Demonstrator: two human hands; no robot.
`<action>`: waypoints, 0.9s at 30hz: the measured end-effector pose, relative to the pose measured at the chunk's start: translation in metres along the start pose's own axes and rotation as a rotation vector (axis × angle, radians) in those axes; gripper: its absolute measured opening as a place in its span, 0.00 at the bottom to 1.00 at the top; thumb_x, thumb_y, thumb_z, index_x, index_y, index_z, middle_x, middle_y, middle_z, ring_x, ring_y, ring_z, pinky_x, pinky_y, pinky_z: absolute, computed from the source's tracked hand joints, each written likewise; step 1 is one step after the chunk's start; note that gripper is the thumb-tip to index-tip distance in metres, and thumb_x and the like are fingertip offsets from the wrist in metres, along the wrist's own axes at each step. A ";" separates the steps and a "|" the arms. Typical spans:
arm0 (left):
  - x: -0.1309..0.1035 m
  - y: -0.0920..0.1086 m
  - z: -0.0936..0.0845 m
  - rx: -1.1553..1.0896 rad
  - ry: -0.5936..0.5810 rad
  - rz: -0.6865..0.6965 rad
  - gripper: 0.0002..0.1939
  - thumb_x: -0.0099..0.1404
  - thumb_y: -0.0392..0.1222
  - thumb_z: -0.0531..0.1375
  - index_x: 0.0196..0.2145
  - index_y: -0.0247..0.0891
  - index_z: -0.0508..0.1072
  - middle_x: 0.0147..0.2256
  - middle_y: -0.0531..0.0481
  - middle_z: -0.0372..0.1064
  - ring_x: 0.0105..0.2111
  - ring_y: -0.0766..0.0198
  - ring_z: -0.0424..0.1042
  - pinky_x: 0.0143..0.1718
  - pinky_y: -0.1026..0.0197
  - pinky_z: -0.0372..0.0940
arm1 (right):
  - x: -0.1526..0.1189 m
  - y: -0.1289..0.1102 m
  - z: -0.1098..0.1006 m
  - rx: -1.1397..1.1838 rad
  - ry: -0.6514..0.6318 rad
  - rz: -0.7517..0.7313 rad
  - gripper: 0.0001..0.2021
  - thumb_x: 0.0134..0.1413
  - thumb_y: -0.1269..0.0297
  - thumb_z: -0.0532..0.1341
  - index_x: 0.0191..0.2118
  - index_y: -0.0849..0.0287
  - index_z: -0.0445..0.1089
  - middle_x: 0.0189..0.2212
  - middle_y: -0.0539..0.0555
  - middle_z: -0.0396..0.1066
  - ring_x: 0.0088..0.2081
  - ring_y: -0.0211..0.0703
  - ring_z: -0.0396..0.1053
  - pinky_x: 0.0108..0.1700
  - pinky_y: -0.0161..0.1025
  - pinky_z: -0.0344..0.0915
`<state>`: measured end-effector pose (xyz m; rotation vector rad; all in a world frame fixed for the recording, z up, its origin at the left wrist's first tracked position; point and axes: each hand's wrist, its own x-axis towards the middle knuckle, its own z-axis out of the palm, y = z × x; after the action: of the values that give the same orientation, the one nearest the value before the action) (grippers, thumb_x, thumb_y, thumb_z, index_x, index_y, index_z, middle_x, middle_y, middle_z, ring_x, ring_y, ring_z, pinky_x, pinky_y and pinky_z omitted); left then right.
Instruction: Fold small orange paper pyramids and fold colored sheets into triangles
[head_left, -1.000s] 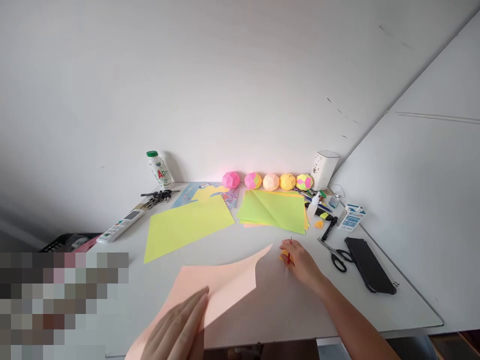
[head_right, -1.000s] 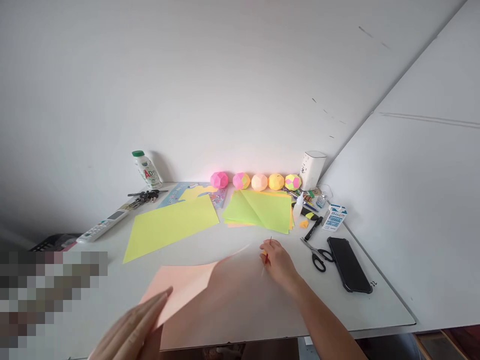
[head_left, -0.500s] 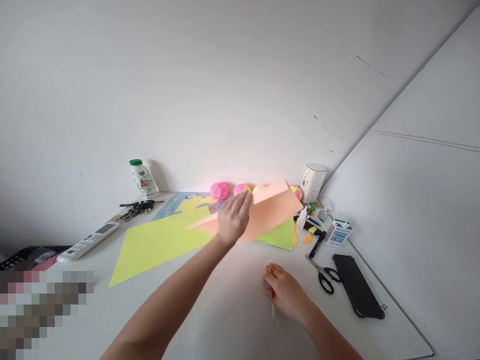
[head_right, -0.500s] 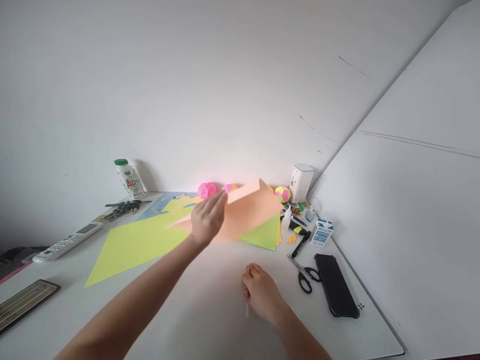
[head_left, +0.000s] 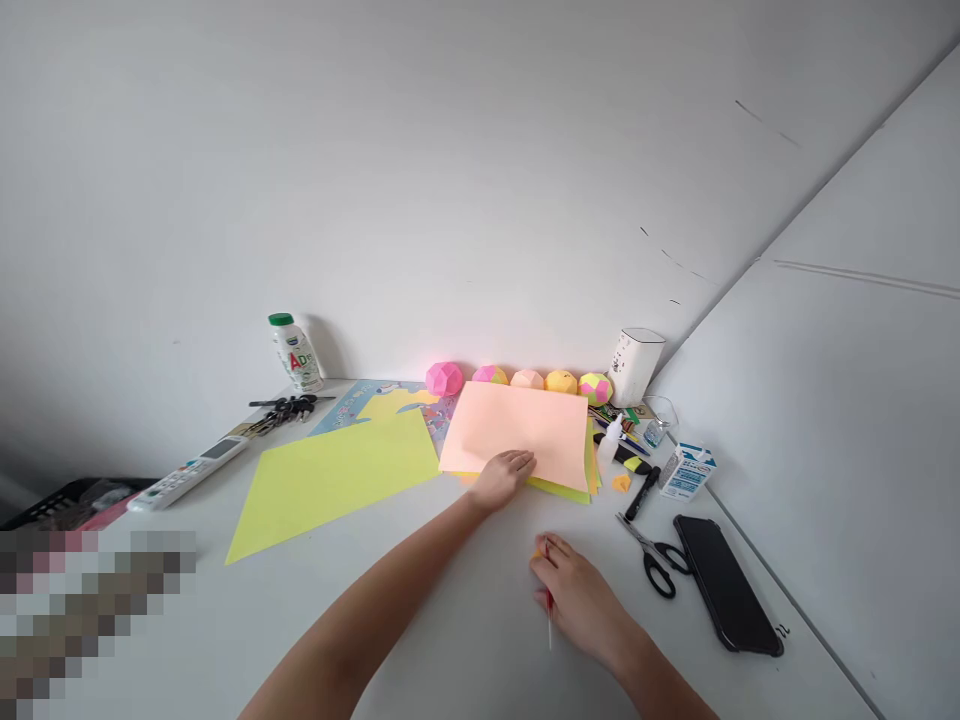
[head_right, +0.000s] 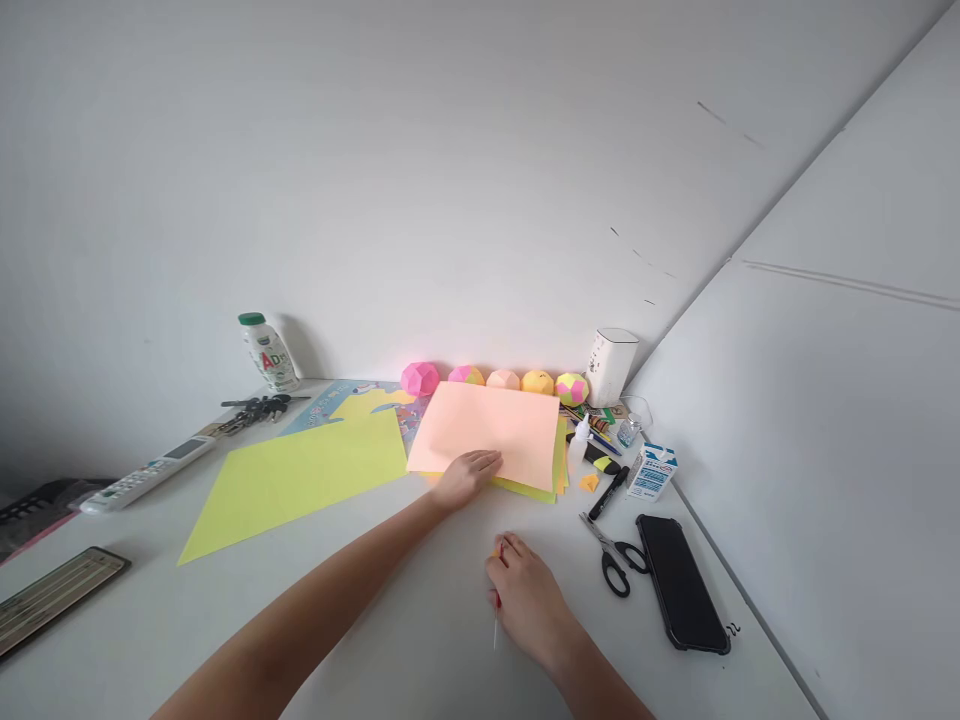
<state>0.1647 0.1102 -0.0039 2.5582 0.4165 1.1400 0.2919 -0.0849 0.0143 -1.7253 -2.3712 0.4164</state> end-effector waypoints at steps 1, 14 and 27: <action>0.000 0.000 0.000 -0.069 -0.023 -0.031 0.16 0.68 0.47 0.58 0.50 0.36 0.69 0.49 0.45 0.68 0.45 0.58 0.71 0.47 0.48 0.68 | 0.000 0.000 -0.001 -0.004 -0.010 0.004 0.16 0.52 0.80 0.57 0.46 0.65 0.71 0.60 0.67 0.62 0.64 0.57 0.56 0.63 0.52 0.59; -0.073 0.149 -0.091 -1.294 0.089 -0.646 0.13 0.69 0.48 0.57 0.43 0.38 0.75 0.26 0.48 0.74 0.25 0.63 0.73 0.34 0.55 0.68 | 0.010 -0.025 -0.022 0.553 0.630 -0.082 0.05 0.60 0.66 0.58 0.35 0.56 0.71 0.24 0.52 0.72 0.26 0.41 0.71 0.29 0.37 0.69; -0.110 0.165 -0.126 -1.728 0.204 -0.696 0.08 0.65 0.46 0.62 0.40 0.45 0.79 0.13 0.57 0.55 0.22 0.67 0.64 0.28 0.63 0.60 | 0.022 -0.143 -0.046 1.272 0.223 -0.031 0.11 0.57 0.55 0.62 0.34 0.58 0.70 0.20 0.46 0.65 0.21 0.36 0.67 0.25 0.39 0.73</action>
<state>0.0214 -0.0618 0.0670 0.7044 0.1493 0.7884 0.1704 -0.0993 0.1039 -0.9989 -1.3367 1.2641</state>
